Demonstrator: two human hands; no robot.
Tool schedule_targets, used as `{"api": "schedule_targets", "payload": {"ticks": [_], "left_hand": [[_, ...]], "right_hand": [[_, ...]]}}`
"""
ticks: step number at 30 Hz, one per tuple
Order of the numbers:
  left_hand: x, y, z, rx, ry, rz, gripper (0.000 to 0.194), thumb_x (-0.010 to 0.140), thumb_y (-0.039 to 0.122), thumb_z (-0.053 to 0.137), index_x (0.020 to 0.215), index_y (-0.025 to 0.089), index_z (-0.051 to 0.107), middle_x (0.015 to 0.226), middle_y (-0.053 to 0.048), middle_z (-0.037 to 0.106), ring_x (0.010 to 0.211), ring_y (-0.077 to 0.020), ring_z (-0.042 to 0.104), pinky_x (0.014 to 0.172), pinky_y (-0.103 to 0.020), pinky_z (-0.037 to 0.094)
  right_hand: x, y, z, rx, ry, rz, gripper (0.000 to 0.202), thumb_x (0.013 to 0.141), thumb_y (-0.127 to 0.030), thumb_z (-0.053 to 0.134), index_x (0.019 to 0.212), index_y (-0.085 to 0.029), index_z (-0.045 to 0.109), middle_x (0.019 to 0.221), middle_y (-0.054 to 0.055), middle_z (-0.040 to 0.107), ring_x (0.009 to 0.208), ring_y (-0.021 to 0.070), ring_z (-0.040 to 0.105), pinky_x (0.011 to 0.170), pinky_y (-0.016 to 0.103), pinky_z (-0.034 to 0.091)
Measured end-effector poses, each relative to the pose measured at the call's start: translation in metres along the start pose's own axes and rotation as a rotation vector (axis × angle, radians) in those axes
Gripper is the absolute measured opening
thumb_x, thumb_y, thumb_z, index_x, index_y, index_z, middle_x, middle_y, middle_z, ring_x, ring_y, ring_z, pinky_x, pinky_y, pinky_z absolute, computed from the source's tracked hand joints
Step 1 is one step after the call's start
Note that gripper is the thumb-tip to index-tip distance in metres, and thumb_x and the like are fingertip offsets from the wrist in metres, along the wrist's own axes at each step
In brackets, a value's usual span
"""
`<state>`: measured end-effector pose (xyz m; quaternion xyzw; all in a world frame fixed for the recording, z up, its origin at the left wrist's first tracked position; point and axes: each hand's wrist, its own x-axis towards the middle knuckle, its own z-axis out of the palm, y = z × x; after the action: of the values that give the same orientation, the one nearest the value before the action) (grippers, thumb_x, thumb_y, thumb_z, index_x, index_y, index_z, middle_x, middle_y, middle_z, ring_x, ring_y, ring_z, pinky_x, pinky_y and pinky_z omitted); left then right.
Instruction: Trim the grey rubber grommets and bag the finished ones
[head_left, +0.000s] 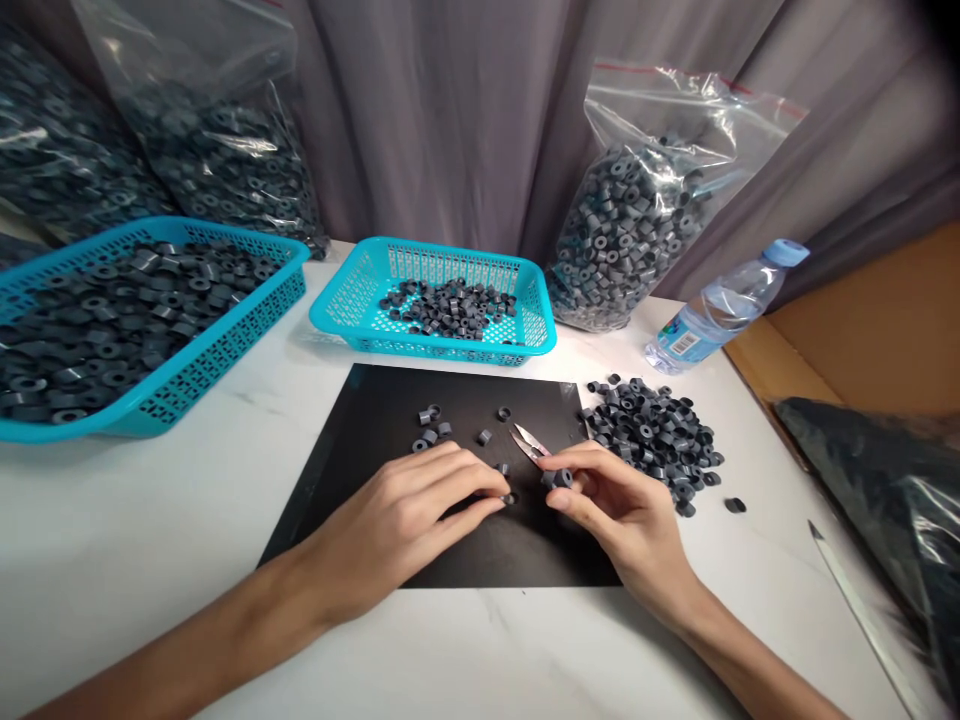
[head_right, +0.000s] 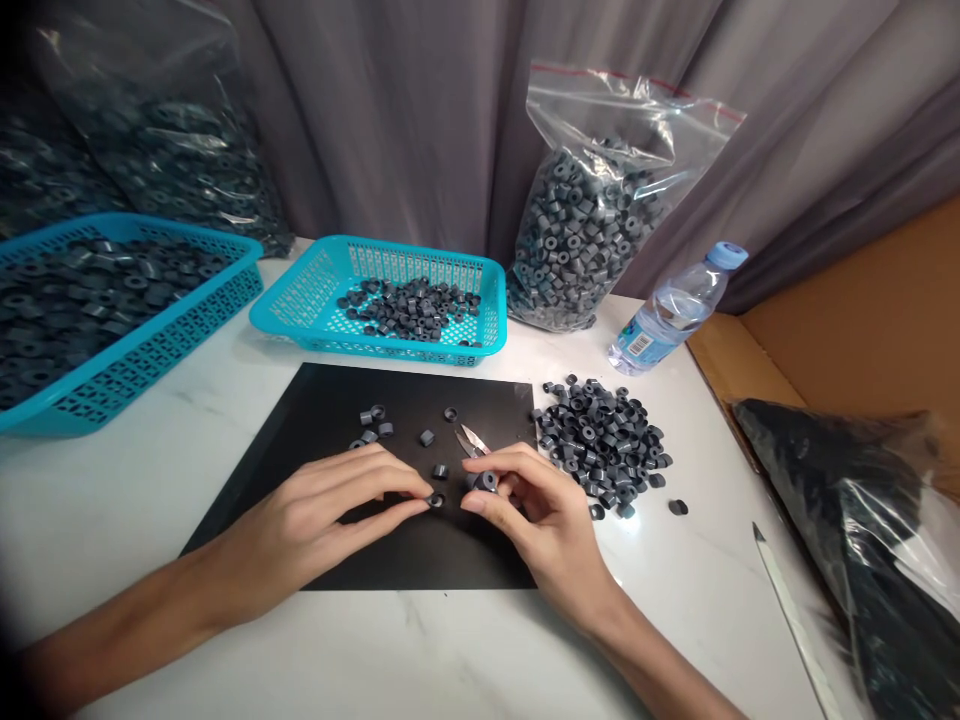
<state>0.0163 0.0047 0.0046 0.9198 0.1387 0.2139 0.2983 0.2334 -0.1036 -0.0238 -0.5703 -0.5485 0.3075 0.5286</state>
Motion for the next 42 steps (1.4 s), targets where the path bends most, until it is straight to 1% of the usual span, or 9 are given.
{"api": "schedule_targets", "payload": {"ticks": [5, 9, 12, 17, 25, 28, 30, 34, 42], "left_hand": [[0.002, -0.009, -0.005, 0.216, -0.139, 0.05, 0.02, 0.101, 0.018, 0.046, 0.112, 0.021, 0.063, 0.107, -0.002, 0.071, 0.097, -0.0192, 0.059, 0.089, -0.033, 0.046], [0.003, -0.012, -0.008, 0.28, -0.109, 0.034, 0.018, 0.098, 0.026, 0.055, 0.115, 0.023, 0.06, 0.109, -0.001, 0.07, 0.103, -0.0191, 0.058, 0.098, -0.035, 0.04], [0.003, -0.013, -0.013, 0.321, -0.095, 0.032, 0.029, 0.092, 0.031, 0.065, 0.119, 0.024, 0.058, 0.113, 0.0, 0.068, 0.106, -0.0188, 0.058, 0.105, -0.037, 0.033], [0.004, -0.014, -0.019, 0.336, -0.107, 0.003, 0.036, 0.086, 0.034, 0.071, 0.118, 0.024, 0.058, 0.112, -0.001, 0.067, 0.105, -0.0205, 0.058, 0.099, -0.036, 0.036], [0.003, -0.01, -0.001, 0.314, -0.078, -0.093, 0.024, 0.089, 0.037, 0.068, 0.108, 0.024, 0.063, 0.107, 0.0, 0.067, 0.105, -0.0222, 0.057, 0.099, -0.039, 0.035], [0.004, -0.01, 0.004, 0.301, -0.047, -0.102, 0.022, 0.088, 0.038, 0.069, 0.103, 0.022, 0.065, 0.099, -0.001, 0.067, 0.099, -0.0215, 0.057, 0.093, -0.037, 0.038], [0.005, -0.009, 0.005, 0.284, -0.03, -0.105, 0.02, 0.087, 0.037, 0.07, 0.1, 0.022, 0.066, 0.096, -0.001, 0.067, 0.096, -0.0207, 0.058, 0.092, -0.037, 0.038], [0.005, -0.008, 0.008, 0.263, 0.001, -0.107, 0.014, 0.089, 0.033, 0.069, 0.096, 0.021, 0.067, 0.093, 0.0, 0.067, 0.092, -0.0189, 0.058, 0.091, -0.036, 0.038], [0.004, -0.01, 0.007, 0.308, 0.006, -0.031, 0.009, 0.093, 0.029, 0.063, 0.094, 0.02, 0.067, 0.093, -0.002, 0.066, 0.091, -0.0189, 0.056, 0.092, -0.037, 0.038]], "right_hand": [[0.001, 0.004, 0.0, -0.195, -0.052, -0.085, 0.018, 0.092, -0.033, 0.067, 0.108, -0.025, 0.071, 0.098, 0.005, 0.067, 0.077, 0.0159, 0.059, 0.067, 0.028, 0.049], [0.0, 0.006, 0.003, -0.316, -0.149, -0.213, 0.027, 0.095, -0.032, 0.064, 0.12, -0.024, 0.065, 0.105, 0.007, 0.065, 0.09, 0.0191, 0.062, 0.079, 0.032, 0.053], [0.0, 0.005, 0.003, -0.347, -0.184, -0.241, 0.037, 0.092, -0.035, 0.067, 0.127, -0.024, 0.06, 0.11, 0.008, 0.063, 0.093, 0.0202, 0.062, 0.083, 0.033, 0.055], [-0.002, 0.002, 0.001, -0.397, -0.209, -0.254, 0.048, 0.089, -0.036, 0.07, 0.134, -0.026, 0.056, 0.114, 0.009, 0.062, 0.099, 0.0224, 0.06, 0.087, 0.037, 0.054], [-0.003, -0.003, -0.009, -0.52, -0.212, -0.304, 0.051, 0.092, -0.032, 0.068, 0.138, -0.023, 0.05, 0.117, 0.009, 0.059, 0.107, 0.0223, 0.055, 0.094, 0.037, 0.048], [-0.004, -0.014, -0.026, -0.544, -0.27, -0.252, 0.04, 0.092, -0.035, 0.068, 0.128, -0.024, 0.054, 0.111, 0.007, 0.059, 0.103, 0.0212, 0.055, 0.088, 0.034, 0.049], [-0.007, -0.021, -0.042, -0.565, -0.412, -0.112, 0.035, 0.091, -0.039, 0.068, 0.121, -0.026, 0.054, 0.112, 0.005, 0.059, 0.102, 0.0202, 0.056, 0.086, 0.031, 0.05], [-0.013, -0.023, -0.062, -0.596, -0.549, 0.037, 0.043, 0.088, -0.048, 0.069, 0.122, -0.029, 0.05, 0.114, 0.005, 0.057, 0.098, 0.0196, 0.058, 0.082, 0.029, 0.052], [-0.012, -0.02, -0.052, -0.603, -0.638, 0.079, 0.024, 0.098, -0.041, 0.055, 0.118, -0.028, 0.054, 0.116, 0.005, 0.055, 0.098, 0.0188, 0.06, 0.085, 0.031, 0.052]]}}
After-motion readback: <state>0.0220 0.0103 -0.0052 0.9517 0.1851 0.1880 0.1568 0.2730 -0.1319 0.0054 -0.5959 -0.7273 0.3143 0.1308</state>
